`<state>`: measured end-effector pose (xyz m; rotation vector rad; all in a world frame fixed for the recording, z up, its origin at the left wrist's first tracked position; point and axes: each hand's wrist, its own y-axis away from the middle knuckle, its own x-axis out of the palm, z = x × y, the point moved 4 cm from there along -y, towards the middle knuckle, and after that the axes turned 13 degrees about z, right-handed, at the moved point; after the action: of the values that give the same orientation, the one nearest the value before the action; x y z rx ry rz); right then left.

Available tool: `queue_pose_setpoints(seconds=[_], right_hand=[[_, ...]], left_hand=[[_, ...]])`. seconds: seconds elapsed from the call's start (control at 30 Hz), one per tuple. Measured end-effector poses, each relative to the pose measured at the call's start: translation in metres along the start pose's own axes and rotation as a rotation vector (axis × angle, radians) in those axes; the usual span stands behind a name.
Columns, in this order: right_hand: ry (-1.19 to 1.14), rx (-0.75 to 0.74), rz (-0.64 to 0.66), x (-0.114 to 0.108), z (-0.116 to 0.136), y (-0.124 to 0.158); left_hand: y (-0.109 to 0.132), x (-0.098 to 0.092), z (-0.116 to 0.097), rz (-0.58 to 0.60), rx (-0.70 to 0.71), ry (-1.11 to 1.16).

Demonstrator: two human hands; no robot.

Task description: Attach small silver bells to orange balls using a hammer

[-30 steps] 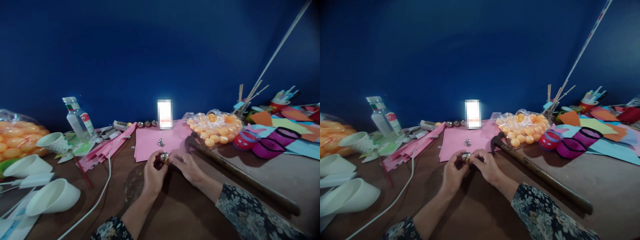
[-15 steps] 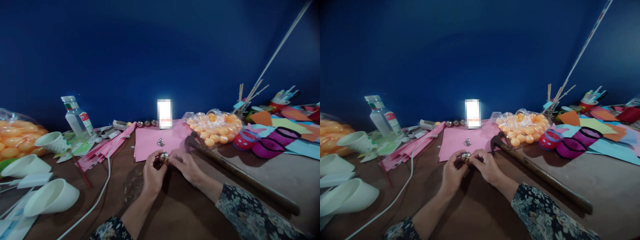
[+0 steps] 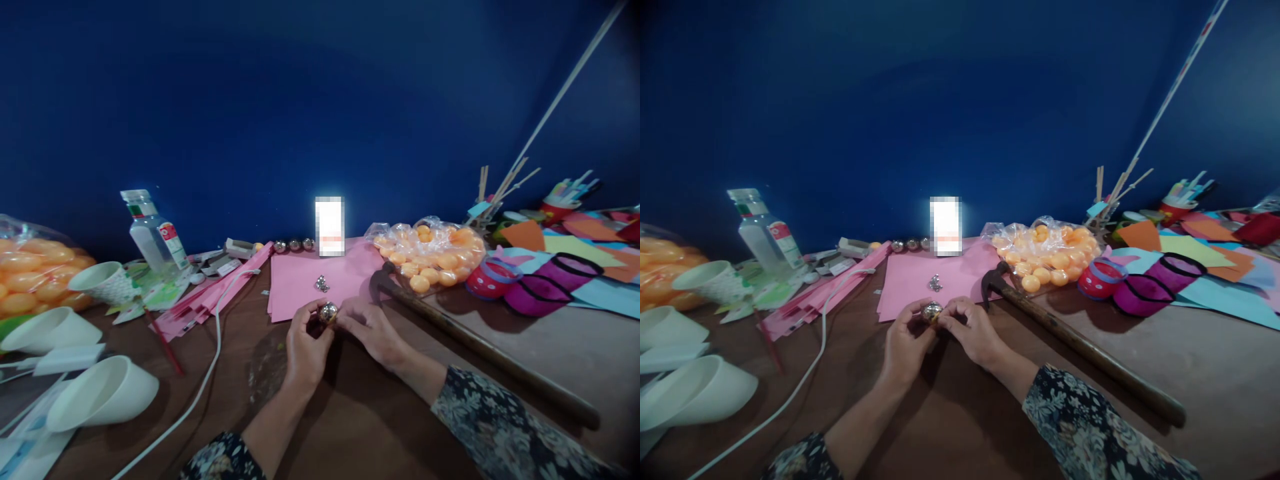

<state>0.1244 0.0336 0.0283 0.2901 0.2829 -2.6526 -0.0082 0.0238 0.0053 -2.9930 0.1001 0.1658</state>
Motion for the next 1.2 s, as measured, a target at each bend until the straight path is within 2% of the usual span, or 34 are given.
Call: queue_pose_setpoints(seconds=[0.37, 0.6, 1.2], right_hand=[[0.01, -0.023, 0.021, 0.0005, 0.0001, 0.0001], [-0.009, -0.018, 0.016, 0.0002, 0.0001, 0.0], [-0.038, -0.012, 0.0, 0.0, -0.0017, 0.0003]], left_hand=[[0.0003, -0.0009, 0.0002, -0.023, 0.04, -0.001], [-0.0007, 0.0009, -0.0028, -0.002, -0.057, 0.1], [-0.0002, 0.0009, -0.0021, -0.006, -0.068, 0.1]])
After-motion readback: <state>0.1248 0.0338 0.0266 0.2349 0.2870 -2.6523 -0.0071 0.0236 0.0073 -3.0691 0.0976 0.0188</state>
